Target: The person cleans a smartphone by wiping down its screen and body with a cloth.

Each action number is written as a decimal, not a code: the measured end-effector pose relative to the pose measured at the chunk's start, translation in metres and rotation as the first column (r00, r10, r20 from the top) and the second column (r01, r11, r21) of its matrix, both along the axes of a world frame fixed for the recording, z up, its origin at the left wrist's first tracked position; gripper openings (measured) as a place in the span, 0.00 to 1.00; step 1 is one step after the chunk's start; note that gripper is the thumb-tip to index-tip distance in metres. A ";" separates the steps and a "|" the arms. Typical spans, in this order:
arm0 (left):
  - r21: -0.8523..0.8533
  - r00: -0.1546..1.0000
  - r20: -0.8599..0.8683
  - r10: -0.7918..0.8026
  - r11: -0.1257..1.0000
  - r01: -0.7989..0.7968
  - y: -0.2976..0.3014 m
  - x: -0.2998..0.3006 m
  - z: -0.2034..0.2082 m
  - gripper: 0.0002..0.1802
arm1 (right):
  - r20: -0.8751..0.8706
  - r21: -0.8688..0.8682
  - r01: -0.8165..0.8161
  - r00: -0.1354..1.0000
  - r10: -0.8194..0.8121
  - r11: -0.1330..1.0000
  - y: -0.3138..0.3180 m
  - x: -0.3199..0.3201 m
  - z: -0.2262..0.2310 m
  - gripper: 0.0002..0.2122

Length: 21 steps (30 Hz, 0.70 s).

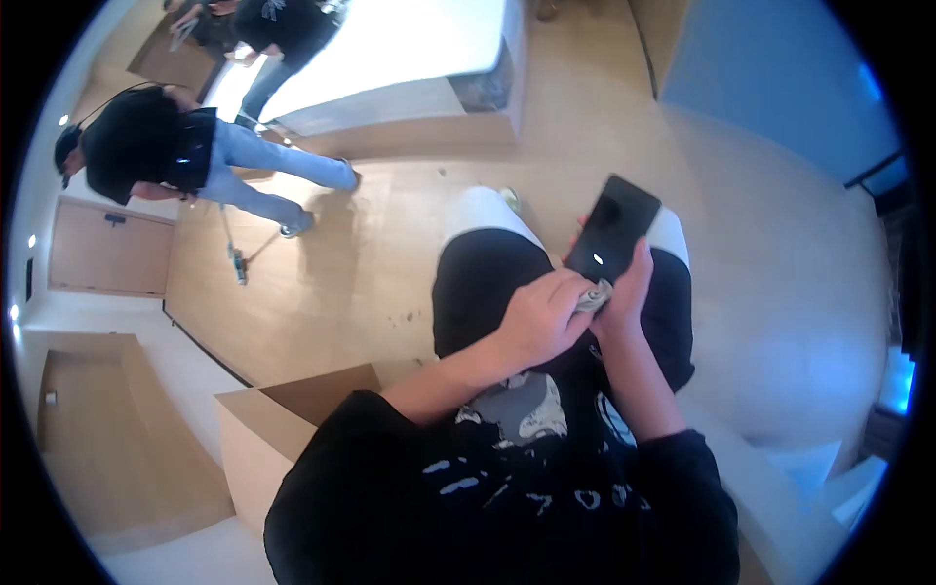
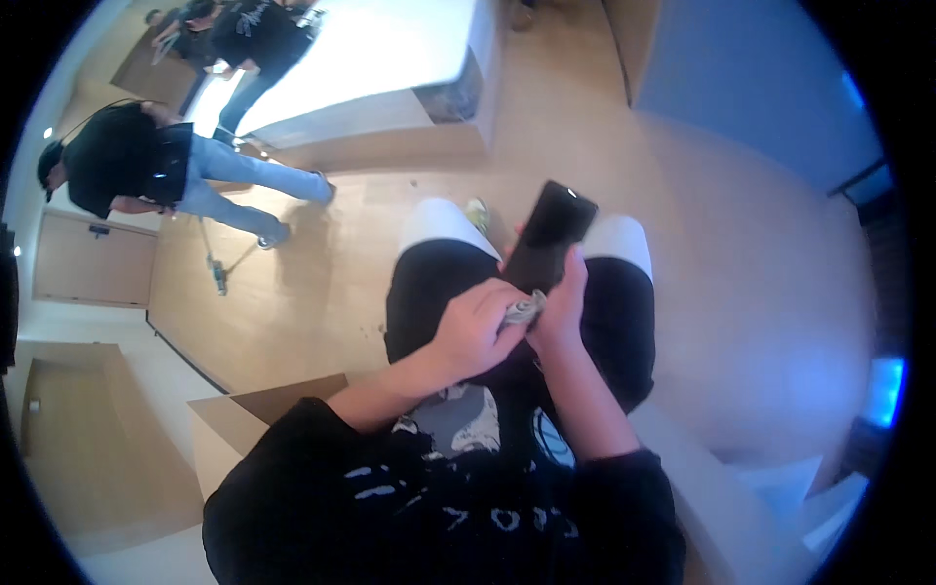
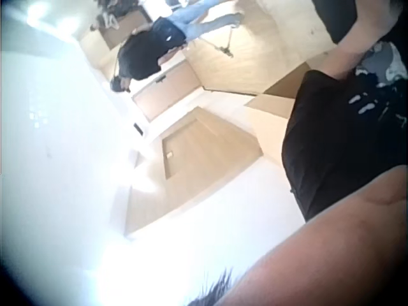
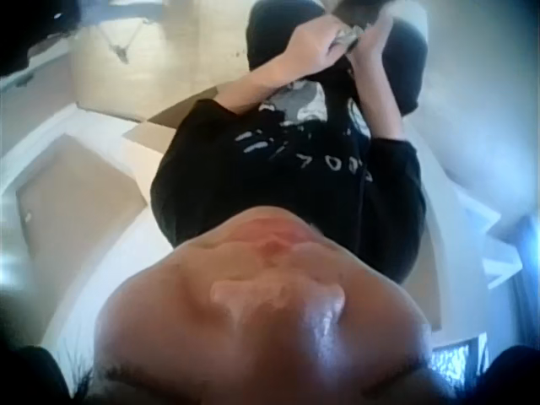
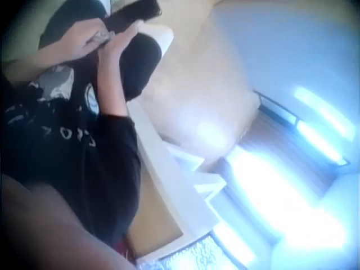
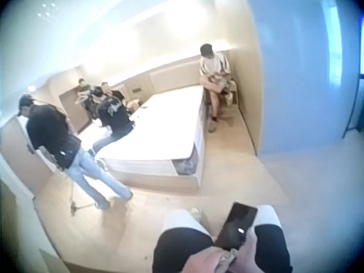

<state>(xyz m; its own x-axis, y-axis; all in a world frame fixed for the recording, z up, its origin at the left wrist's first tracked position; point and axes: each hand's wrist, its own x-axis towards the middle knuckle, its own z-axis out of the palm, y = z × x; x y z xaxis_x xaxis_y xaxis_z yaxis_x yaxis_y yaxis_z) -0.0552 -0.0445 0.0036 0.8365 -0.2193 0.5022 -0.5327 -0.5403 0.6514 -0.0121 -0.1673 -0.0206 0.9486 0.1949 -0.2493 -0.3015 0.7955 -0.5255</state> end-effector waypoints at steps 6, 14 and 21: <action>0.027 0.996 0.032 0.089 0.996 -0.090 -0.004 0.029 -0.007 0.10 | 0.048 -0.161 -0.026 0.998 0.035 0.987 -0.002 0.009 0.000 0.32; 0.005 0.958 0.058 0.280 0.960 -0.280 -0.009 0.107 0.012 0.09 | -0.060 -0.090 -0.081 0.995 0.076 0.993 -0.015 0.033 0.038 0.29; -0.021 0.934 0.027 0.356 0.935 -0.355 -0.004 0.109 0.009 0.09 | -0.151 -0.269 -0.232 0.969 0.198 0.935 -0.013 0.021 0.046 0.28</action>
<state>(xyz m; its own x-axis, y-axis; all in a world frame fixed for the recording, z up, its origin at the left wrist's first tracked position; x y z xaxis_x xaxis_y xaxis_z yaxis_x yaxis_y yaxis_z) 0.0540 -0.0485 0.0130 0.8427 0.0975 0.5296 -0.3275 -0.6878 0.6478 0.0087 -0.1807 0.0252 0.8517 0.2957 -0.4327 -0.5231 0.5284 -0.6687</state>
